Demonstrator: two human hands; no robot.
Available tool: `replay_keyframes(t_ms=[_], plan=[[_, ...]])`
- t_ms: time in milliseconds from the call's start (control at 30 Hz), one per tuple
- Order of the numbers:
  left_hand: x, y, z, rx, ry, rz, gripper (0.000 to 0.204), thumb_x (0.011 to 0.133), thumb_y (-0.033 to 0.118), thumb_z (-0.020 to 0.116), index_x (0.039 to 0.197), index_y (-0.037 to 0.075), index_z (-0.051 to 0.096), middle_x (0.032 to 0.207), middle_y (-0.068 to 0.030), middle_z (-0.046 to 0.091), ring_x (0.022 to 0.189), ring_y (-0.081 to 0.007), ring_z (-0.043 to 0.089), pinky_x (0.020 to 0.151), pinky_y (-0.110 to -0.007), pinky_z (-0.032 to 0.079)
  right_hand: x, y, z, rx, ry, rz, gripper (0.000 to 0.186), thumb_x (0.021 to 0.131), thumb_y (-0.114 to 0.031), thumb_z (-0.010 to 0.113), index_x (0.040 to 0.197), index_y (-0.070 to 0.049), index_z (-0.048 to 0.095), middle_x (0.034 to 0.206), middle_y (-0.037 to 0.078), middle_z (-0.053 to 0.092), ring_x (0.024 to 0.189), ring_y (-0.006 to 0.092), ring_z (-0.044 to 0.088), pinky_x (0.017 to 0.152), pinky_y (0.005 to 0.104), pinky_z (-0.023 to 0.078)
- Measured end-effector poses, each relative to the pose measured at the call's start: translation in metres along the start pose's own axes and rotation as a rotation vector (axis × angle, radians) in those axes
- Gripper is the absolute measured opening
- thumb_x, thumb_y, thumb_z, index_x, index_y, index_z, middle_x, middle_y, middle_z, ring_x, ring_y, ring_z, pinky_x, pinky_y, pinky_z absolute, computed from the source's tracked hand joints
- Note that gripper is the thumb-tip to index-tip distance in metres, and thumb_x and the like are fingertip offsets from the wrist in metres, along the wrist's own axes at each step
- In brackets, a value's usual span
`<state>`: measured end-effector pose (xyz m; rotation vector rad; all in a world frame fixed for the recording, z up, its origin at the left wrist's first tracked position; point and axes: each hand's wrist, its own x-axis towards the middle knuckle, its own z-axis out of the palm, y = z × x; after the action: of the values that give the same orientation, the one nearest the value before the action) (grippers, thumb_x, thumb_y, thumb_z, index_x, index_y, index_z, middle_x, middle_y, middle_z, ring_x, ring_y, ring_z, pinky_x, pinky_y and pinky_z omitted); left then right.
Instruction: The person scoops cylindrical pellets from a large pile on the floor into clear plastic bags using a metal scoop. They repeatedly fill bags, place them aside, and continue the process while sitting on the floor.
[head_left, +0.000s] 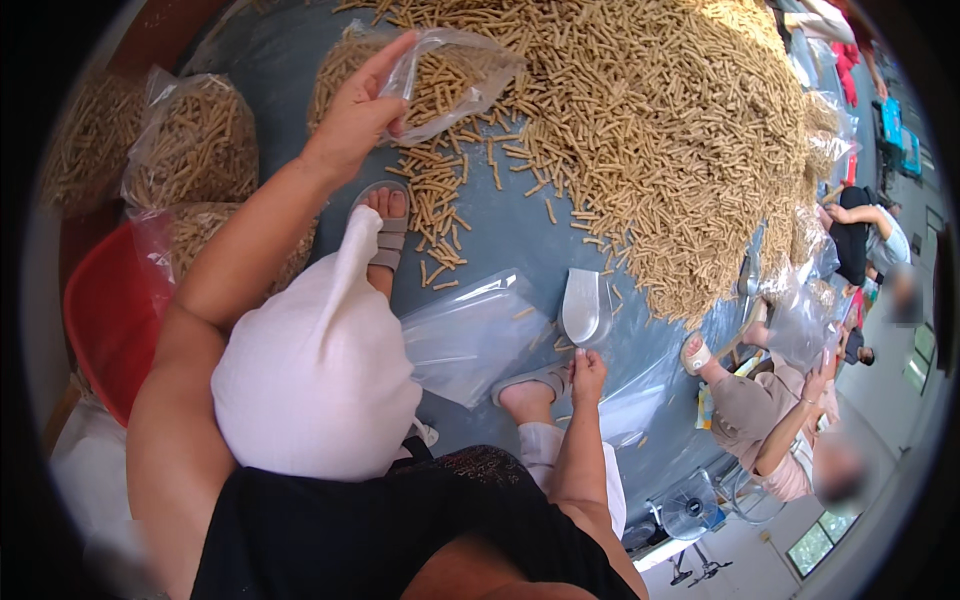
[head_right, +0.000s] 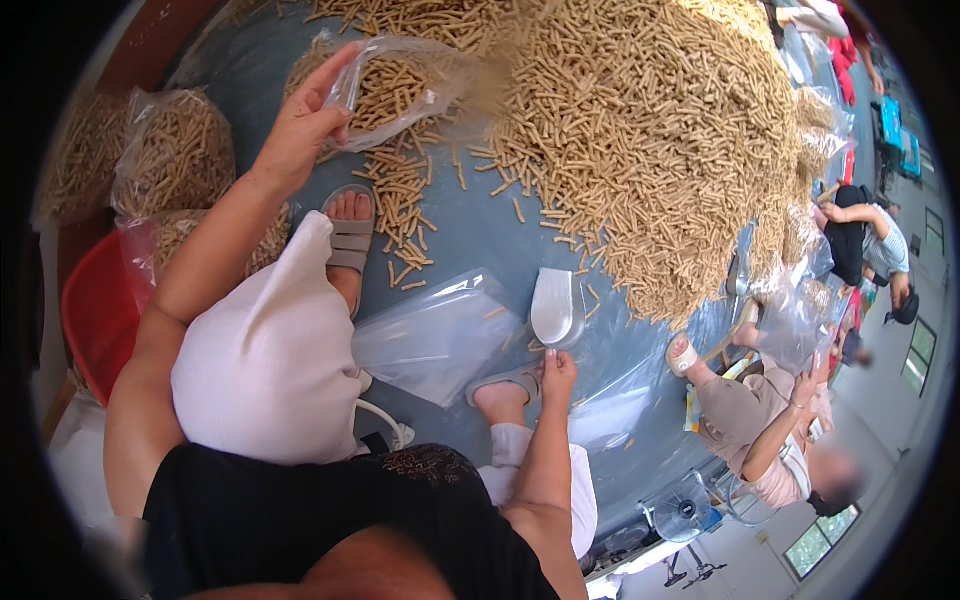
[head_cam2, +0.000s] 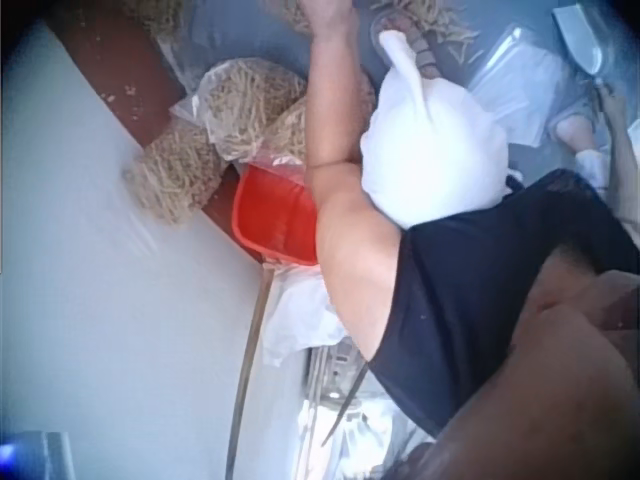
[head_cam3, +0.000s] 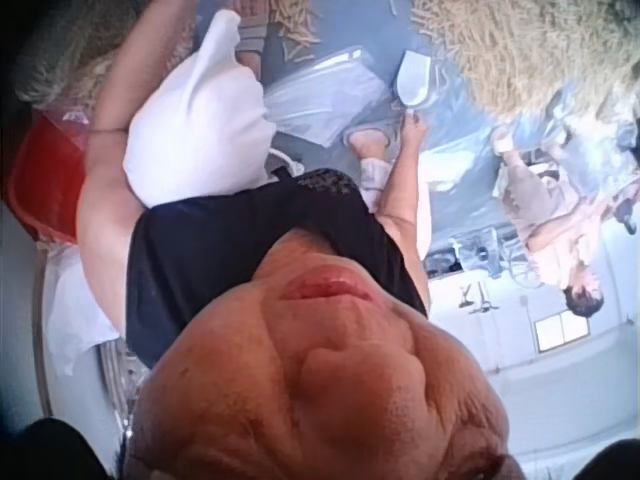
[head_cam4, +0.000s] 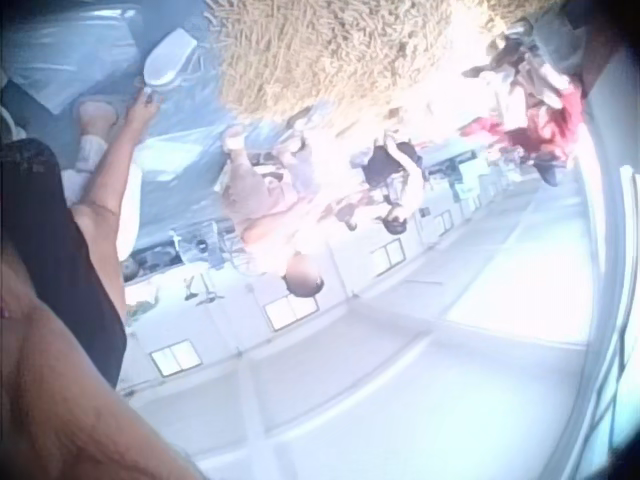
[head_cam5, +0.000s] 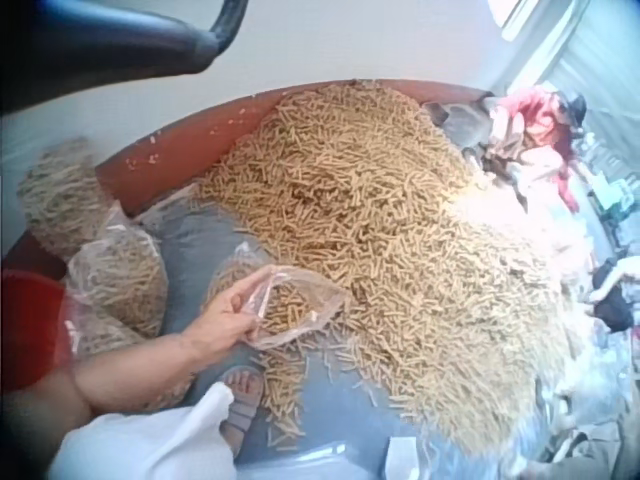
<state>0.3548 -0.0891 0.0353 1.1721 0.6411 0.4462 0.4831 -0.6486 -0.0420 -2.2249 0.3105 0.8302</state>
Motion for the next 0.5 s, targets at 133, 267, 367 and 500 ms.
replay_keyframes(t_ms=[133, 267, 367, 500], plan=[[0.002, 0.000, 0.004, 0.038, 0.010, -0.027, 0.073, 0.082, -0.004, 0.047, 0.152, 0.015, 0.035, 0.154, 0.0019, 0.037, 0.067, -0.0035, 0.048, 0.065, -0.022, 0.046, 0.044, 0.006, -0.005, 0.061, 0.016, 0.055, 0.018, 0.094, -0.018, 0.064, 0.081, -0.007, 0.058, 0.065, 0.000, 0.058, 0.049, 0.0076, 0.050, 0.042, 0.0221, 0.037], [0.004, -0.001, 0.008, 0.072, 0.033, -0.031, 0.074, 0.082, -0.005, 0.047, 0.152, 0.015, 0.034, 0.154, 0.0020, 0.037, 0.066, -0.0035, 0.047, 0.065, -0.022, 0.046, 0.139, -0.096, 0.048, -0.007, -0.127, -0.206, 0.022, 0.093, -0.020, 0.065, 0.075, -0.008, 0.059, 0.063, -0.001, 0.056, 0.049, 0.0073, 0.049, 0.042, 0.0224, 0.036], [0.007, 0.000, 0.015, 0.062, 0.033, -0.050, 0.074, 0.081, -0.007, 0.045, 0.151, 0.013, 0.035, 0.151, -0.0010, 0.041, 0.071, -0.0051, 0.050, 0.063, -0.023, 0.046, 0.195, -0.190, 0.114, 0.032, -0.165, -0.406, 0.027, 0.092, -0.022, 0.067, 0.071, -0.006, 0.060, 0.060, 0.000, 0.057, 0.049, 0.0084, 0.051, 0.043, 0.0237, 0.038], [0.008, -0.005, 0.018, 0.047, 0.032, -0.050, 0.075, 0.080, -0.008, 0.045, 0.151, 0.013, 0.036, 0.149, -0.0030, 0.043, 0.073, -0.0065, 0.052, 0.063, -0.023, 0.046, 0.231, -0.269, 0.200, -0.108, 0.032, -0.552, 0.029, 0.088, -0.021, 0.071, 0.071, 0.001, 0.065, 0.060, 0.004, 0.059, 0.047, 0.0121, 0.052, 0.045, 0.0274, 0.041]])
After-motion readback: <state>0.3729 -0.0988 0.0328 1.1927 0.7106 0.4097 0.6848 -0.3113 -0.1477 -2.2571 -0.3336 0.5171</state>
